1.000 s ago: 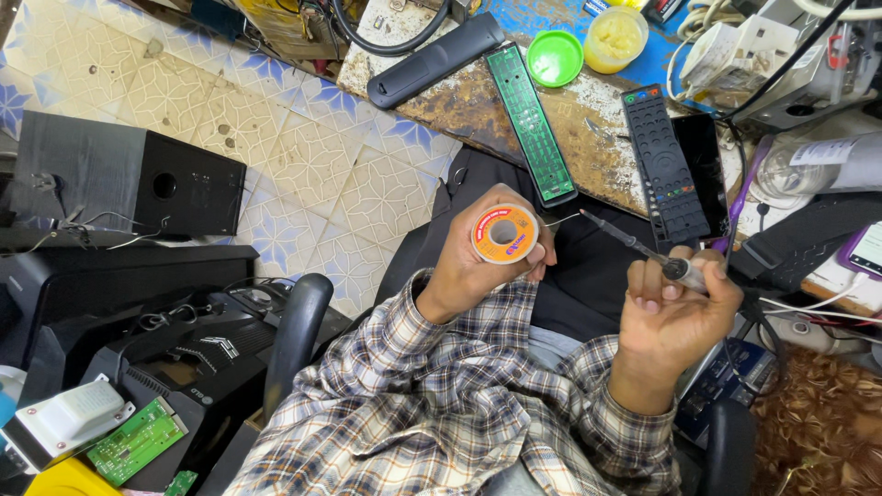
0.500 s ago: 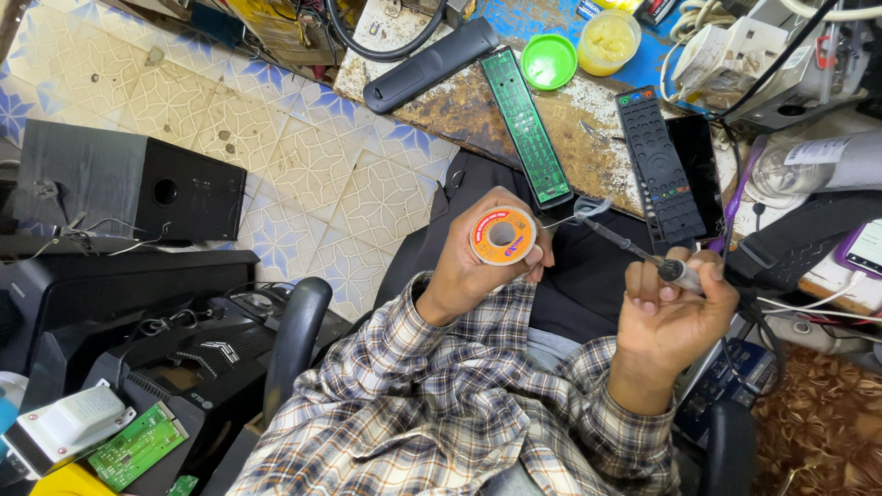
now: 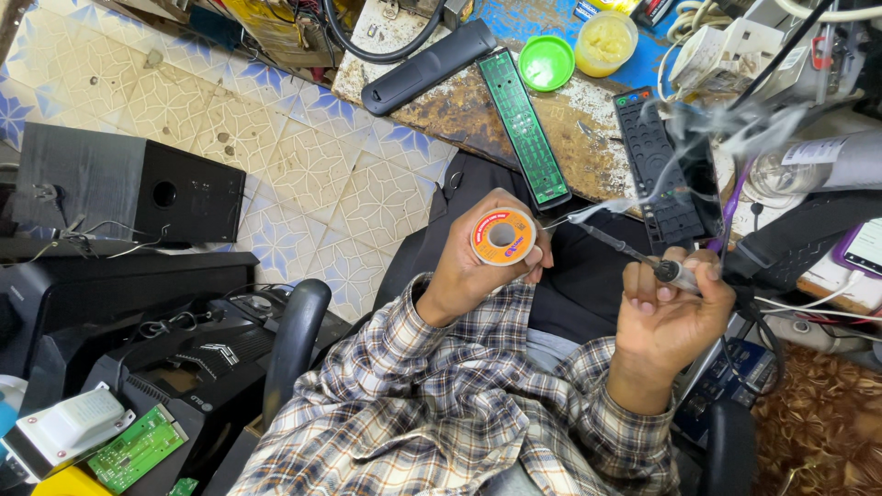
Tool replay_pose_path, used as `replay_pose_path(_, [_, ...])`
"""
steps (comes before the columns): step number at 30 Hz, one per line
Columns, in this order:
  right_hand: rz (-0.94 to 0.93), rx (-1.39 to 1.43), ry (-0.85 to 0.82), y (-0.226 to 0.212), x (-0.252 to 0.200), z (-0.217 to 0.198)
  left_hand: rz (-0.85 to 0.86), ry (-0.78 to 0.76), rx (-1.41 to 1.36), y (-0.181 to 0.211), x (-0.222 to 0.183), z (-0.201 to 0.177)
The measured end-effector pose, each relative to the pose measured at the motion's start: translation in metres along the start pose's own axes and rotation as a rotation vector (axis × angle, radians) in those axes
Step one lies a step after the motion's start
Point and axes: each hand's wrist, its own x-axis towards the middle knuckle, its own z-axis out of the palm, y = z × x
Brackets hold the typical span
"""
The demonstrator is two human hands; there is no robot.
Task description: The person solders components on a circuit board of a remote control using a soldering iron and solder wire.
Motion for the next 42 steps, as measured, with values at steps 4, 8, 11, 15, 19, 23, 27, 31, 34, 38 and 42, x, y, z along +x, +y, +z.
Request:
replay_pose_path(4, [0.001,-0.005,-0.037,-0.001,0.000,0.002,-0.020,0.000,-0.041,-0.002,0.000,-0.003])
replay_pose_path(8, [0.035,0.029,-0.075,-0.001,0.002,-0.002,-0.014,-0.028,-0.066,-0.001,0.001,-0.003])
replay_pose_path(11, [0.051,0.058,-0.108,0.000,0.004,-0.002,-0.036,-0.047,-0.083,0.001,0.001,-0.003])
replay_pose_path(15, [0.064,0.053,-0.122,-0.001,0.003,0.002,-0.033,-0.077,-0.100,0.001,0.000,-0.003])
replay_pose_path(19, [0.068,0.043,0.006,0.001,0.006,-0.009,-0.040,-0.075,-0.120,-0.002,0.000,-0.005])
replay_pose_path(23, [0.075,0.103,-0.042,0.001,0.006,-0.006,-0.031,-0.080,-0.114,-0.003,0.001,-0.007])
replay_pose_path(27, [0.010,0.051,-0.066,0.000,0.004,-0.008,-0.051,-0.082,-0.127,-0.001,0.001,-0.008])
replay_pose_path(31, [-0.289,-0.124,-0.416,-0.001,0.013,-0.024,-0.069,-0.013,-0.141,0.006,0.000,-0.010])
replay_pose_path(34, [-0.410,-0.206,-0.560,-0.011,0.015,-0.029,-0.043,-0.012,-0.115,0.012,0.002,-0.011])
replay_pose_path(38, [-0.462,-0.249,-0.582,-0.012,0.012,-0.049,-0.036,-0.015,-0.080,0.016,0.001,-0.010])
replay_pose_path(42, [-0.529,-0.353,-0.635,-0.015,0.007,-0.033,-0.013,-0.036,-0.049,0.015,0.001,-0.008])
